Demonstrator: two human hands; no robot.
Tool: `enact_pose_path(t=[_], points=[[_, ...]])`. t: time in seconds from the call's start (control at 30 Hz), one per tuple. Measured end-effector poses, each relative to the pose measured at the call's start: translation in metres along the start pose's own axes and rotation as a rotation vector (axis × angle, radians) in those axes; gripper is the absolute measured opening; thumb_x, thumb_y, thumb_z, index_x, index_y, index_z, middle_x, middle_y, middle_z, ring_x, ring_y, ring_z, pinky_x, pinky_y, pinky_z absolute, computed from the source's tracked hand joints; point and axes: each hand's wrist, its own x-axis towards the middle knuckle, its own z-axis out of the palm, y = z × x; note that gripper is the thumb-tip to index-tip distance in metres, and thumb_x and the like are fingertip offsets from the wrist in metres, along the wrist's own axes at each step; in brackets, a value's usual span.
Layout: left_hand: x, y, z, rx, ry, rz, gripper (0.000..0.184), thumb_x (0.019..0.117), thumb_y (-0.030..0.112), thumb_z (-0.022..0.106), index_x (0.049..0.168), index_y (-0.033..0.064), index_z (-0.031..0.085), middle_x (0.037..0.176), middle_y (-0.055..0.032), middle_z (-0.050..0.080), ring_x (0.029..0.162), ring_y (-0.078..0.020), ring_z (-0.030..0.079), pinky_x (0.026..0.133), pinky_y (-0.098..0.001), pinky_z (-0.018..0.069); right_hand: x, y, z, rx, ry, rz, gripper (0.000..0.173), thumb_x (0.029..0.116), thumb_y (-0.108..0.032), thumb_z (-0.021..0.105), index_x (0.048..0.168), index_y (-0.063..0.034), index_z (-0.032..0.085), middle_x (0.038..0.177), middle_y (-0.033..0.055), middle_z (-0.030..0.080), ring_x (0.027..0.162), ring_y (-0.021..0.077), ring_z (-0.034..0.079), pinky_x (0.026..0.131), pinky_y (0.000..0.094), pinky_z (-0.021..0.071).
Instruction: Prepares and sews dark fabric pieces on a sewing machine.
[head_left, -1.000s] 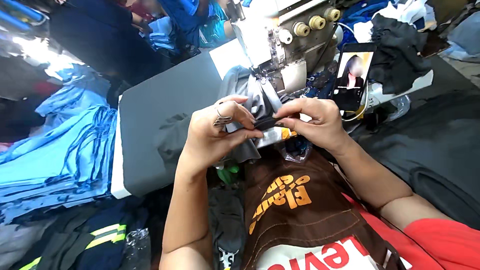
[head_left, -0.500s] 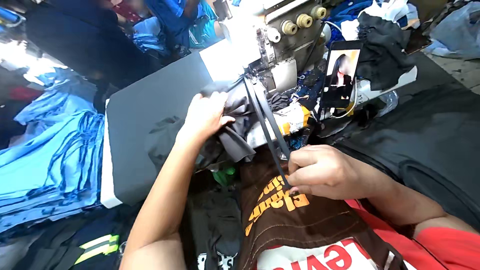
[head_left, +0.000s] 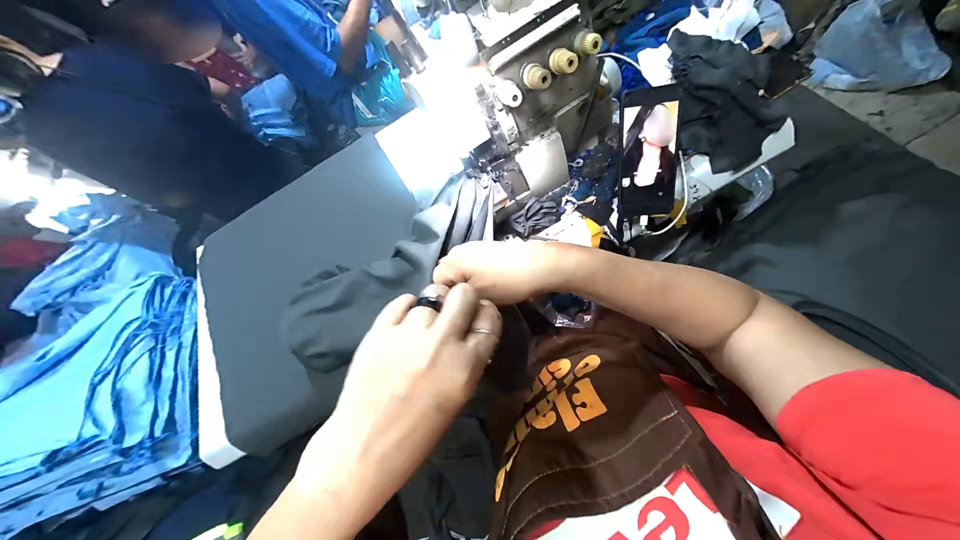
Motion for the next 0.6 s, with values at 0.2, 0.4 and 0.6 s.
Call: enact_pose_path(t=[0.2, 0.4, 0.6], points=[[-0.006, -0.057, 0.008, -0.568, 0.029, -0.209, 0.069, 0.0887, 0.052, 0.074, 0.139, 0.0116, 0.050, 0.124, -0.0048, 0.062, 0.083, -0.0064, 0.060, 0.068, -0.0232, 0.0507, -0.025, -0.020, 0.002, 0.100, 0.199, -0.114, 0.023, 0.1028, -0.006, 0.053, 0.100, 0.0043, 0.073, 0.092, 0.0085, 0.070, 0.089, 0.0093, 0.064, 0.080, 0.0276, 0.0514], [-0.009, -0.088, 0.012, -0.545, -0.015, -0.052, 0.043, 0.0928, 0.056, 0.063, 0.081, 0.0151, 0.072, 0.087, 0.0038, 0.067, 0.099, -0.0152, 0.060, 0.091, -0.0450, 0.0419, -0.030, -0.019, 0.012, -0.219, 0.390, -0.273, 0.019, 0.0973, 0.000, 0.060, 0.107, 0.0008, 0.076, 0.094, 0.0100, 0.069, 0.090, 0.0166, 0.066, 0.081, 0.0294, 0.0552], [-0.018, -0.107, -0.005, -0.798, 0.166, -0.005, 0.040, 0.1003, 0.041, 0.062, 0.067, 0.0198, 0.056, 0.074, 0.0054, 0.061, 0.110, -0.0177, 0.062, 0.113, -0.0486, 0.0328, -0.006, 0.069, -0.027, -0.519, 0.621, -0.259, 0.018, 0.0963, -0.008, 0.066, 0.110, -0.0103, 0.078, 0.110, 0.0084, 0.074, 0.108, 0.0223, 0.068, 0.099, 0.0424, 0.0514]])
